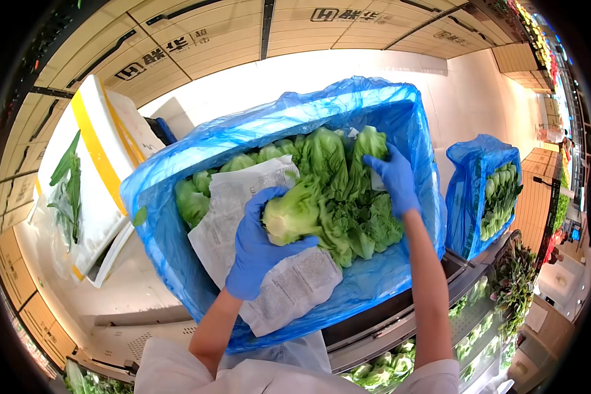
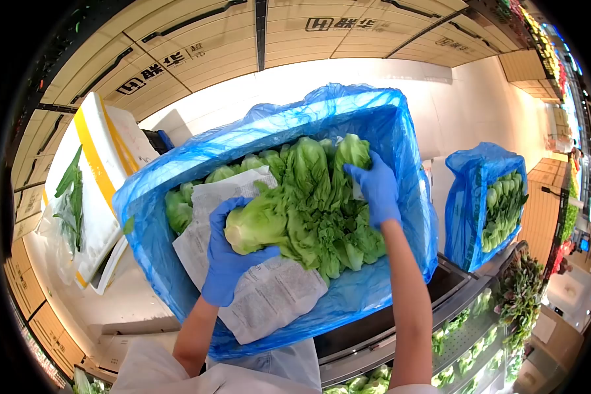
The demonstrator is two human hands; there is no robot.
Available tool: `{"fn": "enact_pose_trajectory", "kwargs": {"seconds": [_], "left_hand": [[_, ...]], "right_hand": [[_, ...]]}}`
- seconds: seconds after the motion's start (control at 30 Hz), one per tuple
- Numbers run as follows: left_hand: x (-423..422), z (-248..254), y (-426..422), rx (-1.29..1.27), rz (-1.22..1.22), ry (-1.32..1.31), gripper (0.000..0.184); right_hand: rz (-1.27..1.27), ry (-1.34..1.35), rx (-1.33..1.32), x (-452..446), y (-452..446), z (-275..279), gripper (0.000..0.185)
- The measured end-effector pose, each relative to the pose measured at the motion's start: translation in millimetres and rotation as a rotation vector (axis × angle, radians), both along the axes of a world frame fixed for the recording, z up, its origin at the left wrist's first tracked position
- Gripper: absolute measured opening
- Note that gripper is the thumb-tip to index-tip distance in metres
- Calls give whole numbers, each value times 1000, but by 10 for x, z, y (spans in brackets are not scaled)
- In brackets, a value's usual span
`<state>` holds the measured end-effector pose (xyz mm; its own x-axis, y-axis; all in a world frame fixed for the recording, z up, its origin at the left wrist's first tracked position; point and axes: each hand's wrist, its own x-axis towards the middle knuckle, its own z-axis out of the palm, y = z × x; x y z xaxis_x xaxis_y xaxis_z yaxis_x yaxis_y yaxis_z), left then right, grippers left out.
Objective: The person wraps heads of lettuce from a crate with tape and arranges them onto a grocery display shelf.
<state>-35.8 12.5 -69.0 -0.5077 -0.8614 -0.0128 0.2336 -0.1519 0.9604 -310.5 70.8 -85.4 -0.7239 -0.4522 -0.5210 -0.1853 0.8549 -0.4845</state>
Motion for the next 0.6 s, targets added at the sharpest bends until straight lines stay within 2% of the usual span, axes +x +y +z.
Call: {"fn": "enact_pose_trajectory", "kwargs": {"seconds": [0.03, 0.07, 0.1, 0.13, 0.17, 0.2, 0.23, 0.27, 0.3, 0.37, 0.43, 0.5, 0.57, 0.6], "left_hand": [[76, -30, 25, 83, -18, -111, 80], [133, -41, 49, 151, -32, -163, 79], [163, -73, 47, 160, -38, -161, 79], [189, -105, 46, 81, -96, -183, 78], [197, -123, 62, 1, -155, -206, 77], [173, -123, 64, 8, -162, -207, 77], [131, -108, 35, -133, -187, -207, 76], [86, -82, 9, -274, -213, -205, 76], [21, -42, -25, -271, -220, -202, 76], [-108, 40, -72, -461, -273, -91, 77], [-178, 60, -62, -506, -346, -98, 77], [-213, 54, -20, -550, -420, -109, 77], [-218, 4, 56, -542, -432, -38, 76], [-210, 4, 63, -541, -440, -38, 76]], "right_hand": [[61, 232, -51, 84, 105, 41, 61], [55, 233, -43, 186, 248, 129, 61], [104, 367, -120, 373, 303, 377, 62], [155, 500, -197, 504, 386, 550, 63], [152, 499, -186, 555, 526, 620, 63], [254, 561, -309, 579, 667, 683, 66], [356, 622, -435, 605, 790, 743, 69], [351, 621, -427, 643, 908, 804, 69], [407, 581, -439, 671, 1012, 862, 71], [457, 540, -449, 723, 1149, 957, 73], [512, 303, -517, 777, 1210, 1011, 71], [548, 278, -545, 865, 1232, 1010, 67], [457, 96, -597, 958, 1301, 957, 67], [468, 104, -585, 975, 1326, 921, 67]]}}
